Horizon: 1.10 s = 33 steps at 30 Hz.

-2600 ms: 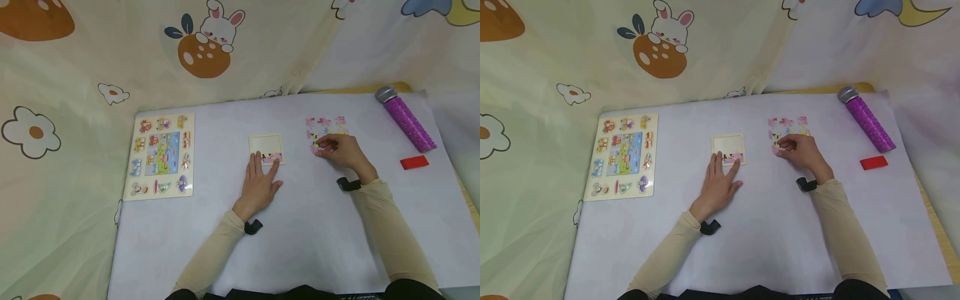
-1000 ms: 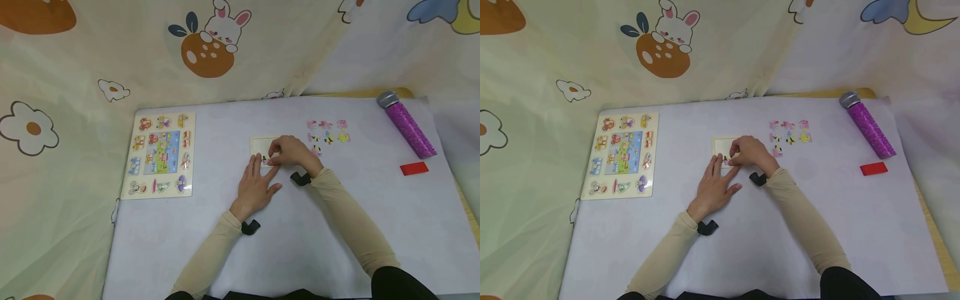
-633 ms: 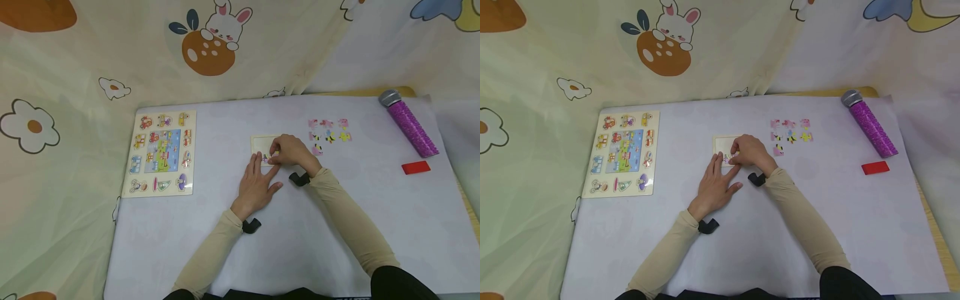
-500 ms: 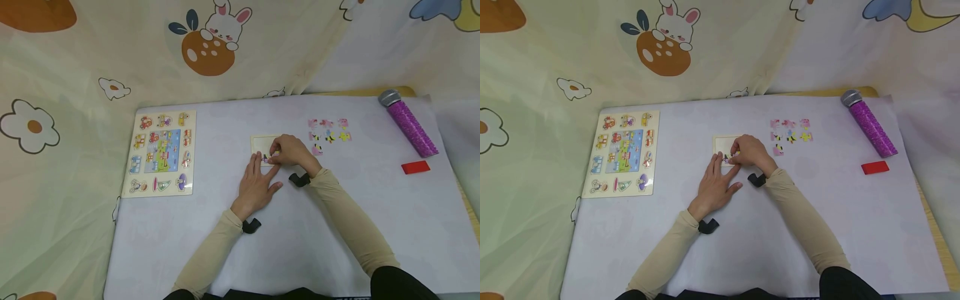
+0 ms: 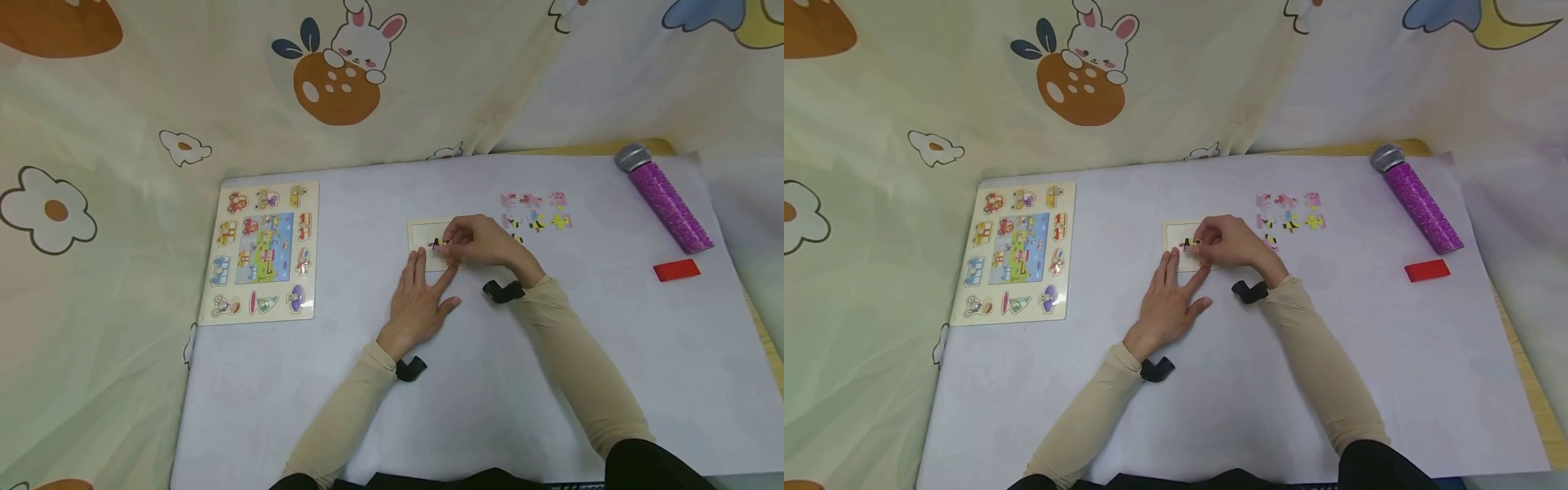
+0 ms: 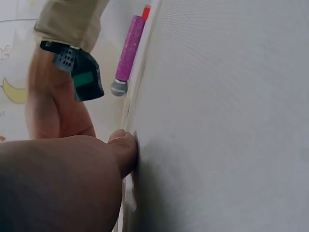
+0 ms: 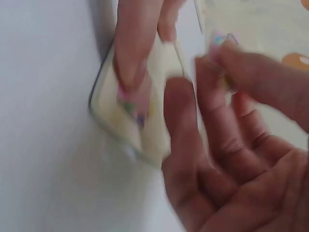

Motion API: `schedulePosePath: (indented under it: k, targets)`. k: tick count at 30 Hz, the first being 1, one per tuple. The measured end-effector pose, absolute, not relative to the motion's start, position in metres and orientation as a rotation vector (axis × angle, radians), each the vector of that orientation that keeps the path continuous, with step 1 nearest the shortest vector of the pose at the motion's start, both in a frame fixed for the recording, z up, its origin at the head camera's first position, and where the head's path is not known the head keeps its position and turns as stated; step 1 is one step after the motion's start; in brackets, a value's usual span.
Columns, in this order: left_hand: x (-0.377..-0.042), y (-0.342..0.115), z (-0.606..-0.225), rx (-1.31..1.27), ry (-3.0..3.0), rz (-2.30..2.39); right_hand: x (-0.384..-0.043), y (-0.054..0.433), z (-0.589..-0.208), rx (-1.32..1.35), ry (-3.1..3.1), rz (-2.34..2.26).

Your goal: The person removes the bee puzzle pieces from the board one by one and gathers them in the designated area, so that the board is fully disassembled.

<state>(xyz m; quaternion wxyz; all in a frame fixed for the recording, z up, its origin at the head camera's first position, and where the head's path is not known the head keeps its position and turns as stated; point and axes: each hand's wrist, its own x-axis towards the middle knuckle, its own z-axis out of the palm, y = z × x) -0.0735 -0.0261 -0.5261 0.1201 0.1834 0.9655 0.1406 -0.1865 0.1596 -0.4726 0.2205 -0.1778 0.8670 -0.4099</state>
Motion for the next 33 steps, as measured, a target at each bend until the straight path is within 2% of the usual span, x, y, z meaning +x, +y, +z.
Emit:
schedulePosePath:
  k: [17,24,33]
  targets:
    - [-0.073,-0.025,-0.522,0.528,2.827,0.399,-0.18,0.215,-0.474,-0.024,2.457,-1.596]
    - [-0.073,-0.025,-0.525,0.531,2.818,0.399,-0.174,0.246,-0.478,0.09,2.326,-1.852]
    - [-0.072,-0.025,-0.525,0.525,2.819,0.411,-0.16,0.298,-0.479,0.13,2.531,-1.57]
